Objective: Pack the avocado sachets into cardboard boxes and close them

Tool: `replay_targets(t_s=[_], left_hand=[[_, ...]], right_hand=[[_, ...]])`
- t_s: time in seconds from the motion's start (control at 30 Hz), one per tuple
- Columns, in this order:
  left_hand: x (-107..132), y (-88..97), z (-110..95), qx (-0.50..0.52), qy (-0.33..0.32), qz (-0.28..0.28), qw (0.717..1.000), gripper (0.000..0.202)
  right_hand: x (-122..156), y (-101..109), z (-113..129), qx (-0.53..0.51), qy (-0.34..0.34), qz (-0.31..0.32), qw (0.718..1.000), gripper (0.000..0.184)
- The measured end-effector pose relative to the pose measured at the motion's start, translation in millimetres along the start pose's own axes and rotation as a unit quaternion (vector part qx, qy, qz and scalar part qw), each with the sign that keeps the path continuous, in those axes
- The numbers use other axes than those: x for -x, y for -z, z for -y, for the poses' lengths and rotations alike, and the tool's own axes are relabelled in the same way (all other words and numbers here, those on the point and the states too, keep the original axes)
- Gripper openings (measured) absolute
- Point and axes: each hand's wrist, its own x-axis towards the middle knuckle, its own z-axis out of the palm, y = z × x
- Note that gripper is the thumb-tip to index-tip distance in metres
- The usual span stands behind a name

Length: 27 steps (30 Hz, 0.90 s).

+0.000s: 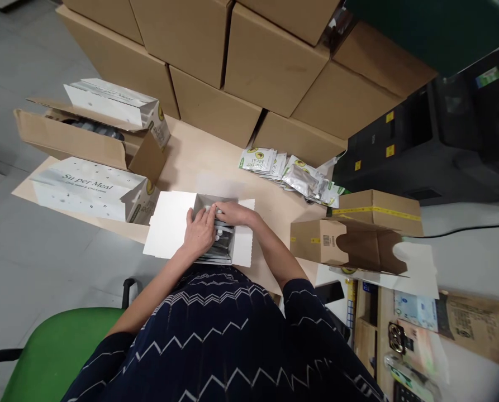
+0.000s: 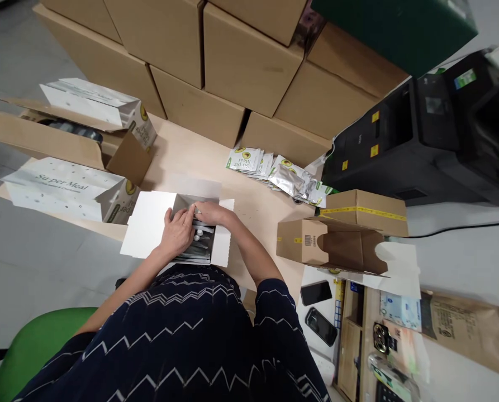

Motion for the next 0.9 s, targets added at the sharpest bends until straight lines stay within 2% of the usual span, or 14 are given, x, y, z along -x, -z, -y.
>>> replay_targets(t_s=[0.07,0.13,0.17,0.23,0.3,0.33,0.37,0.43,0.57,0.67,0.73,0.9], left_hand=[[0,1.0,0,-0.004,-0.007,0.005,1.0,0.06],[1,1.9,0,0.002,-0.012,0.005,1.0,0.054],[1,2.1,0,0.006,-0.012,0.003,1.0,0.051],[1,2.0,-1,0.011,-0.01,-0.002,1.0,0.049],[1,1.2,-1,0.009,-0.008,-0.005,1.0,0.048],[1,0.7,-1,0.007,-0.006,-0.006,1.0,0.047],[1,0.3,-1,0.004,-0.006,-0.008,1.0,0.047],[1,-0.5,-1,0.0,-0.004,-0.01,1.0,0.046],[1,-0.6,-1,-0.01,-0.004,-0.007,1.0,0.044],[1,0.2,-1,-0.011,0.0,-0.005,1.0,0.043],[1,0.5,-1,-0.008,0.003,-0.006,1.0,0.043],[1,0.0,0,-0.013,0.0,-0.013,1.0,0.043]], right_hand=[[21,21,-11,-0.104,0.038,0.01,0.994,0.024],[39,45,-34,-0.231,0.048,-0.035,0.971,0.029],[45,56,-50,-0.284,0.028,-0.092,0.954,0.031],[45,74,-89,-0.34,-0.054,-0.259,0.903,0.033],[31,85,-131,-0.326,-0.169,-0.392,0.843,0.029],[21,89,-151,-0.301,-0.231,-0.424,0.822,0.028],[10,92,-168,-0.268,-0.286,-0.437,0.81,0.028],[-13,94,-194,-0.182,-0.364,-0.429,0.806,0.029],[-46,90,-213,-0.07,-0.426,-0.407,0.805,0.038],[-61,86,-213,-0.072,-0.456,-0.404,0.79,0.057],[-68,87,-213,-0.08,-0.457,-0.405,0.788,0.06],[-71,89,-208,-0.228,-0.428,-0.371,0.792,0.03]])
